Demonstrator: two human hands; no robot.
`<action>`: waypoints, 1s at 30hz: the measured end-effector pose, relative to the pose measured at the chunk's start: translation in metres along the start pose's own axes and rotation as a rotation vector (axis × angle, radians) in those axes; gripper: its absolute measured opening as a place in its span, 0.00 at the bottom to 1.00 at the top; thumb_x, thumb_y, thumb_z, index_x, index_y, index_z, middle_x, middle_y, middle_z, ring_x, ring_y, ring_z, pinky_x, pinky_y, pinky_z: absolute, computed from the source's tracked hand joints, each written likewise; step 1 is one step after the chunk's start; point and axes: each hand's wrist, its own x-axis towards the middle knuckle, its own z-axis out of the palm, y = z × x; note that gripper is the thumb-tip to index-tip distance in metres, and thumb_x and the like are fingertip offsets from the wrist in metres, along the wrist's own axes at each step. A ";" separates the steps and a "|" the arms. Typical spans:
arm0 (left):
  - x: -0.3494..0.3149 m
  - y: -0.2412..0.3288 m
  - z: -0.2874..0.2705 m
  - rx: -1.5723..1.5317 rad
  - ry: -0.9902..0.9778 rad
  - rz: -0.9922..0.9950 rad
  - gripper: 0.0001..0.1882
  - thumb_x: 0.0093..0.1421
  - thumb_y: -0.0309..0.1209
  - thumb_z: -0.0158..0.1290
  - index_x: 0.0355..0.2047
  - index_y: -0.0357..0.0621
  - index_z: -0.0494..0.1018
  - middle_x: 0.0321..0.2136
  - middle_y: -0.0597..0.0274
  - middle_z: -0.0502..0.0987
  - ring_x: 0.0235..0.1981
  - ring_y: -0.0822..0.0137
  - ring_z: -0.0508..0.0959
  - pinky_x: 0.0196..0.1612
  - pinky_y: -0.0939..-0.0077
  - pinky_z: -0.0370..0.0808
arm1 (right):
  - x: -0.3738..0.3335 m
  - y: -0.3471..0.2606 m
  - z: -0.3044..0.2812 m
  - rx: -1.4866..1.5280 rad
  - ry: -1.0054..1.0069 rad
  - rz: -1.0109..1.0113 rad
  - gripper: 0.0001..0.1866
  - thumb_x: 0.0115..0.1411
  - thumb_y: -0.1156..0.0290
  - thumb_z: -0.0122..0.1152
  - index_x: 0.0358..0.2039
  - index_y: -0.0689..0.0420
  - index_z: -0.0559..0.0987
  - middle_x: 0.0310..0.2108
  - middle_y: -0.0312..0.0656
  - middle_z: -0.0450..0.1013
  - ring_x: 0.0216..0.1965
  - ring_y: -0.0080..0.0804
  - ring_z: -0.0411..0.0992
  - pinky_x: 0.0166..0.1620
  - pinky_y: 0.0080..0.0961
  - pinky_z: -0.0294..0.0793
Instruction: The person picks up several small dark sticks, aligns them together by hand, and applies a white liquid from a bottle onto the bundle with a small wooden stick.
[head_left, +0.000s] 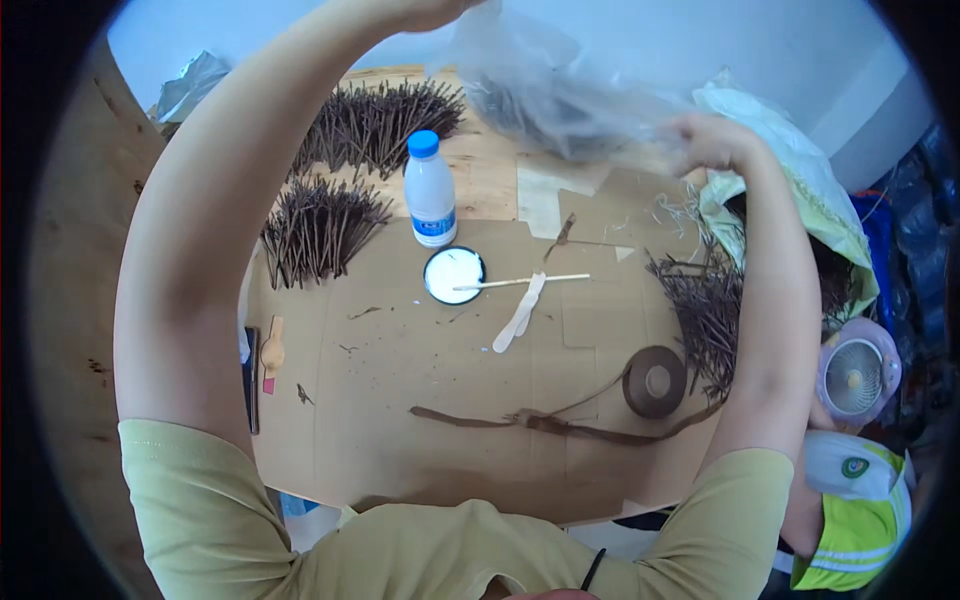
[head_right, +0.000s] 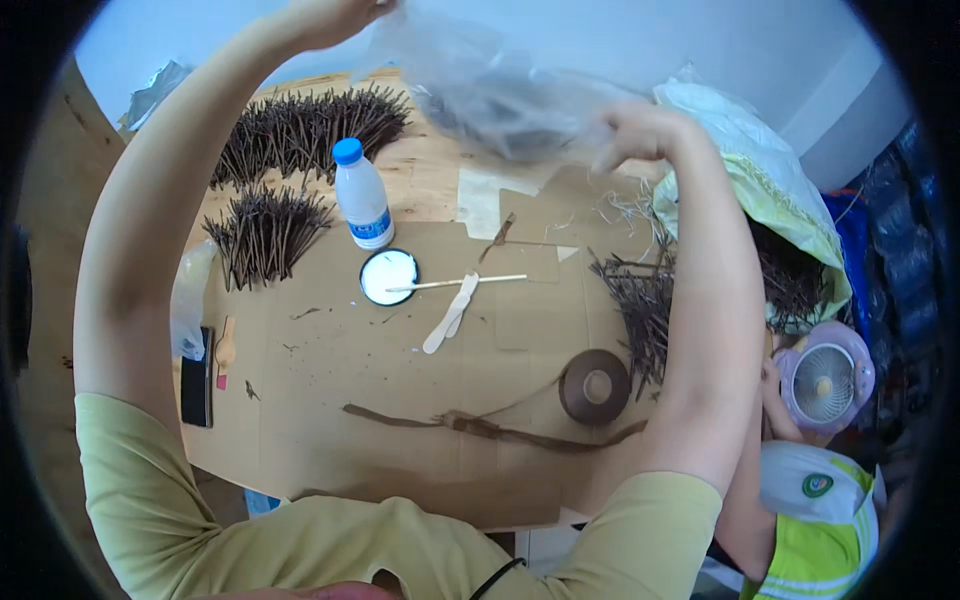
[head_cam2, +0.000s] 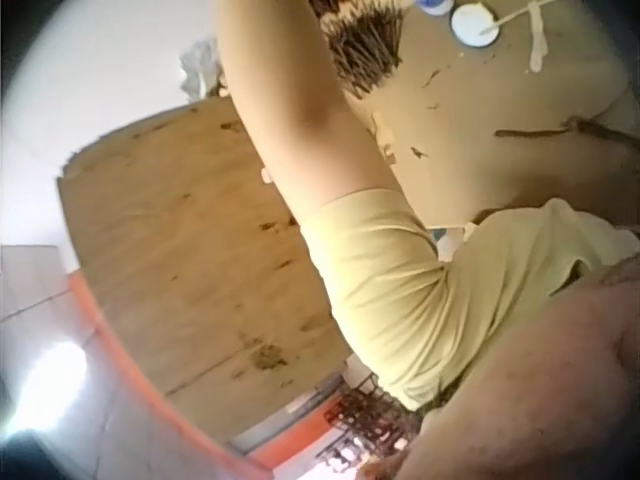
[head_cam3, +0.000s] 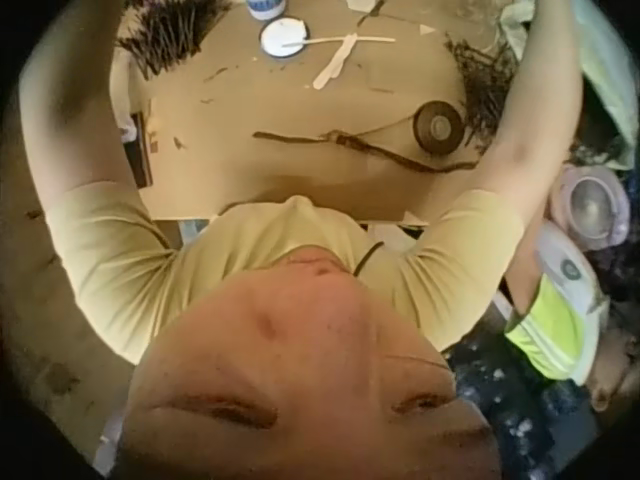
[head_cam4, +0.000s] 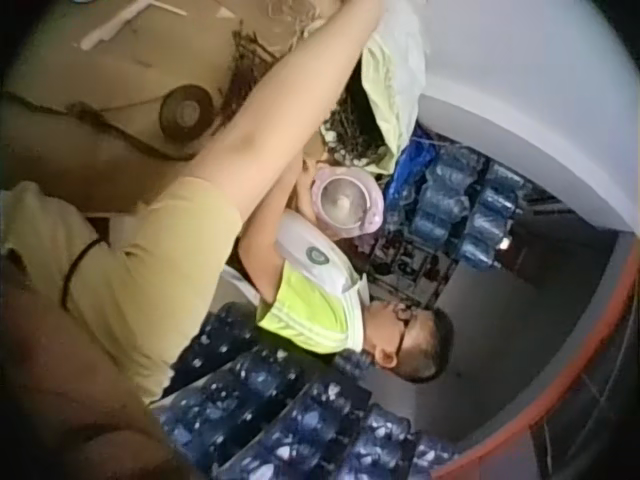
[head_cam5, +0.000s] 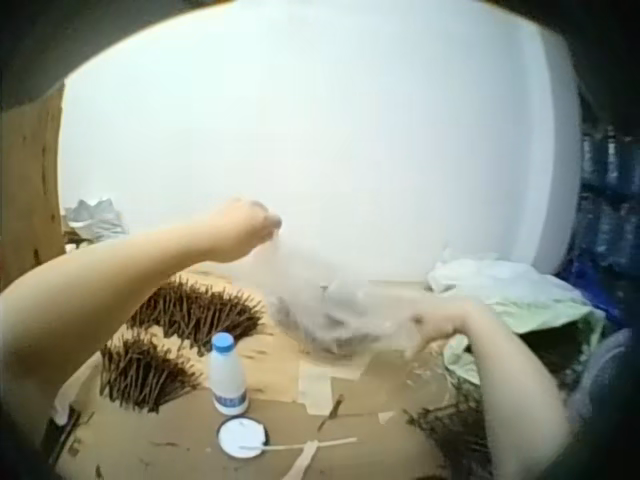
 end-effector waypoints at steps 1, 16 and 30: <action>-0.003 0.017 0.004 -0.046 -0.038 0.022 0.08 0.58 0.27 0.45 0.33 0.37 0.71 0.32 0.48 0.75 0.35 0.56 0.74 0.42 0.64 0.71 | -0.014 0.004 0.011 -0.004 0.020 0.001 0.37 0.38 0.73 0.67 0.53 0.57 0.66 0.45 0.47 0.69 0.44 0.33 0.68 0.46 0.25 0.67; -0.112 0.156 0.018 -0.573 -0.084 0.256 0.32 0.49 0.21 0.48 0.56 0.48 0.55 0.50 0.42 0.61 0.48 0.46 0.67 0.49 0.60 0.67 | -0.135 0.087 0.180 0.035 0.295 0.410 0.15 0.39 0.71 0.66 0.29 0.62 0.75 0.29 0.50 0.73 0.32 0.41 0.71 0.38 0.30 0.69; -0.250 0.209 0.050 -1.230 0.034 -0.018 0.12 0.54 0.26 0.50 0.39 0.37 0.69 0.29 0.53 0.73 0.34 0.60 0.74 0.39 0.73 0.71 | -0.201 0.048 0.181 -0.002 0.816 0.494 0.12 0.48 0.71 0.59 0.33 0.63 0.77 0.30 0.50 0.73 0.31 0.43 0.71 0.38 0.32 0.69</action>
